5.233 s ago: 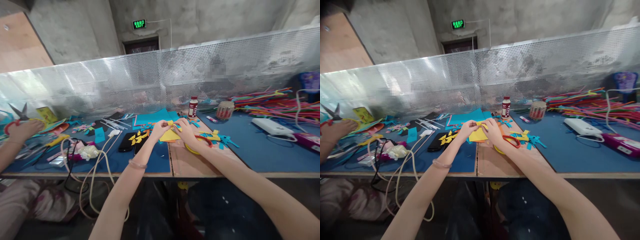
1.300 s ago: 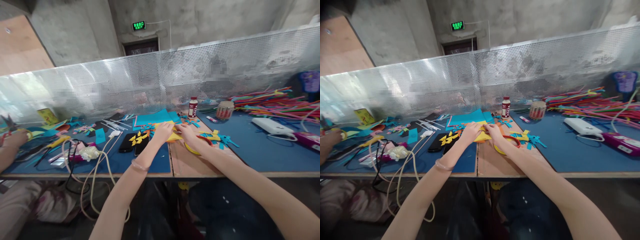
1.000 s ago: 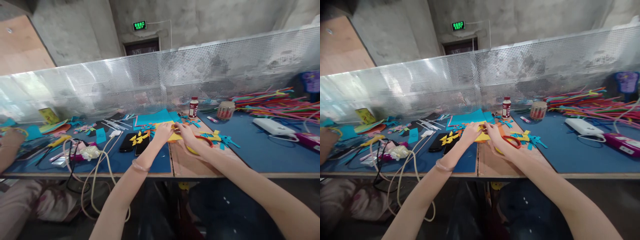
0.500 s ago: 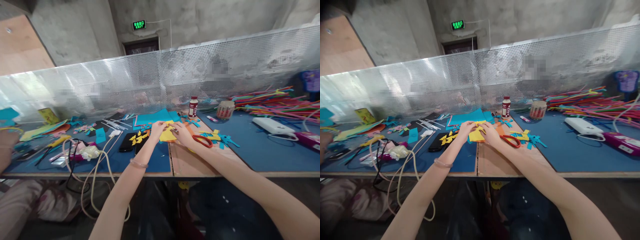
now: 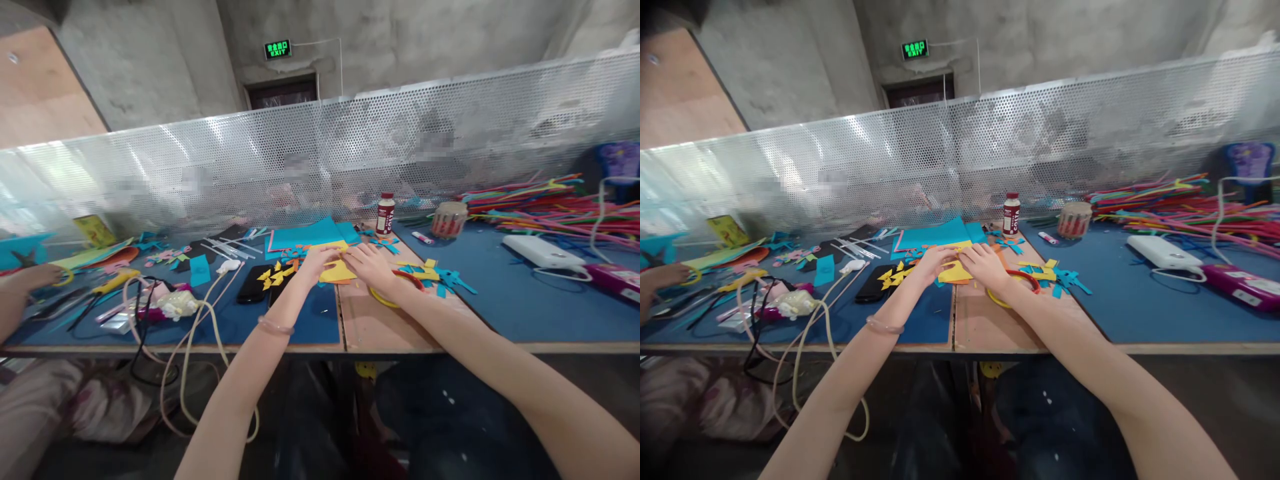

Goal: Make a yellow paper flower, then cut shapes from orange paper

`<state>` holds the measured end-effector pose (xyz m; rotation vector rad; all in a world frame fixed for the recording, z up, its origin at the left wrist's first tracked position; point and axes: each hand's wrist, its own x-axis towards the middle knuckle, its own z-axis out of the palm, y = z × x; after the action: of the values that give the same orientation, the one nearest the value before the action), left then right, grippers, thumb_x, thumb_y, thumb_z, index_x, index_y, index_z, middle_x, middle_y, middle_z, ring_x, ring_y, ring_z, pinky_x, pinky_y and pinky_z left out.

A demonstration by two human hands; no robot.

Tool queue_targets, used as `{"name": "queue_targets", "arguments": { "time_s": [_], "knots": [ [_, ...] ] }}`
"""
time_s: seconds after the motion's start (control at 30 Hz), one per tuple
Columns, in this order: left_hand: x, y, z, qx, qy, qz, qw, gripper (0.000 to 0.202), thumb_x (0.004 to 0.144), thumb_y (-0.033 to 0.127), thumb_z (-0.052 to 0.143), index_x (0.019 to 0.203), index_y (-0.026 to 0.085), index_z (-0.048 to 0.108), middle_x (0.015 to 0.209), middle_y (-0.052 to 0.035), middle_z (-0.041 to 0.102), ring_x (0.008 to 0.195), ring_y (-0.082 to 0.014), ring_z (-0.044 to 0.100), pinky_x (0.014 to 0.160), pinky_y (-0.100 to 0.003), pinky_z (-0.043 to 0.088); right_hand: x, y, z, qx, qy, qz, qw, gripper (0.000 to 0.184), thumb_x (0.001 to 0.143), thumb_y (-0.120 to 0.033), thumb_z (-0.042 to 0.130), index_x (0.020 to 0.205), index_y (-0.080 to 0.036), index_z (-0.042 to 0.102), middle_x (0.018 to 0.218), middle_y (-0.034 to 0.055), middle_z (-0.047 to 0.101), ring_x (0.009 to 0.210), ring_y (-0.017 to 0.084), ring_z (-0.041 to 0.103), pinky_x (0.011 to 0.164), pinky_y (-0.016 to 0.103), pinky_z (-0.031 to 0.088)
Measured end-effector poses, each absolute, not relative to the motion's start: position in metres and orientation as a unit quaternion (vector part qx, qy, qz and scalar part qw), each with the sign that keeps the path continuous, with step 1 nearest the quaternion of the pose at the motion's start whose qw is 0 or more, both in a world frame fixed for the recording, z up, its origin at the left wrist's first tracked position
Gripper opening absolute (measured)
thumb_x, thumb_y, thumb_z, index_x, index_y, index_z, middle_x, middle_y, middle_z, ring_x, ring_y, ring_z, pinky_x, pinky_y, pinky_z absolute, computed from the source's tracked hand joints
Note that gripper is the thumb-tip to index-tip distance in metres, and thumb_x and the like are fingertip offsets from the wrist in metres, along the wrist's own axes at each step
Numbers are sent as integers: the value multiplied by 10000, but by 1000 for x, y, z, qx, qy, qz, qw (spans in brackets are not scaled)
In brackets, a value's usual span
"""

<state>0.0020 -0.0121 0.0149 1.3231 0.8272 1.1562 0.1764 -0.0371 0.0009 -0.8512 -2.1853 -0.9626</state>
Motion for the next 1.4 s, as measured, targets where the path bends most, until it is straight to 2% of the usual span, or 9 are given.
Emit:
{"name": "queue_targets", "arguments": {
  "time_s": [0.13, 0.23, 0.47, 0.67, 0.9, 1.13, 1.27, 1.4],
  "knots": [
    [2, -10, 14, 549, 340, 473, 599, 217, 633, 272, 752, 803, 158, 680, 878, -86, 710, 828, -169, 653, 800, -326, 468, 180, -43, 7, -303, -835, -378, 260, 282, 955, -115, 386, 984, -194, 655, 961, 94, 643, 864, 231, 486, 744, 369, 344],
    [2, -11, 14, 545, 333, 473, 608, 225, 622, 273, 763, 799, 155, 689, 899, -91, 714, 828, -164, 647, 819, -331, 471, 182, -46, 10, -296, -847, -358, 261, 289, 954, -108, 383, 1008, -204, 650, 968, 92, 640, 862, 226, 487, 743, 370, 341],
    [2, -15, 17, 558, 331, 478, 592, 315, 621, 262, 771, 914, 165, 706, 988, -95, 702, 861, -161, 638, 836, -329, 461, 185, -47, 12, -280, -848, -377, 248, 316, 962, -103, 349, 1042, -188, 643, 924, 96, 641, 838, 226, 494, 735, 377, 338],
    [4, -16, 16, 570, 334, 484, 574, 337, 656, 274, 751, 970, 165, 690, 949, -103, 705, 880, -184, 648, 842, -368, 466, 185, -40, 4, -284, -853, -338, 277, 281, 972, -162, 367, 1010, -198, 643, 910, 93, 635, 847, 221, 501, 715, 368, 335],
    [6, -17, 19, 575, 320, 503, 560, 351, 642, 260, 760, 967, 140, 704, 881, -89, 719, 808, -168, 652, 844, -346, 463, 184, -32, -4, -307, -840, -332, 299, 252, 975, -194, 377, 1036, -178, 622, 927, 95, 635, 857, 226, 510, 737, 356, 343],
    [7, -21, 20, 579, 274, 495, 587, 375, 654, 273, 772, 986, 116, 695, 895, -87, 722, 794, -154, 657, 872, -343, 466, 180, -27, -8, -345, -802, -317, 371, 191, 952, -210, 426, 916, -183, 611, 906, 94, 622, 839, 232, 501, 744, 346, 361],
    [8, -18, 16, 584, 245, 486, 602, 323, 662, 280, 771, 926, 106, 701, 910, -92, 717, 813, -156, 658, 879, -335, 472, 181, -28, -6, -331, -810, -327, 356, 190, 942, -192, 427, 898, -186, 612, 881, 82, 621, 813, 221, 503, 731, 338, 353],
    [7, -16, 14, 579, 231, 489, 611, 306, 665, 269, 770, 908, 98, 697, 925, -102, 715, 844, -171, 662, 904, -351, 468, 182, -32, -2, -304, -826, -350, 320, 190, 928, -151, 431, 966, -177, 615, 908, 86, 624, 853, 223, 512, 737, 340, 348]
  ]
}}
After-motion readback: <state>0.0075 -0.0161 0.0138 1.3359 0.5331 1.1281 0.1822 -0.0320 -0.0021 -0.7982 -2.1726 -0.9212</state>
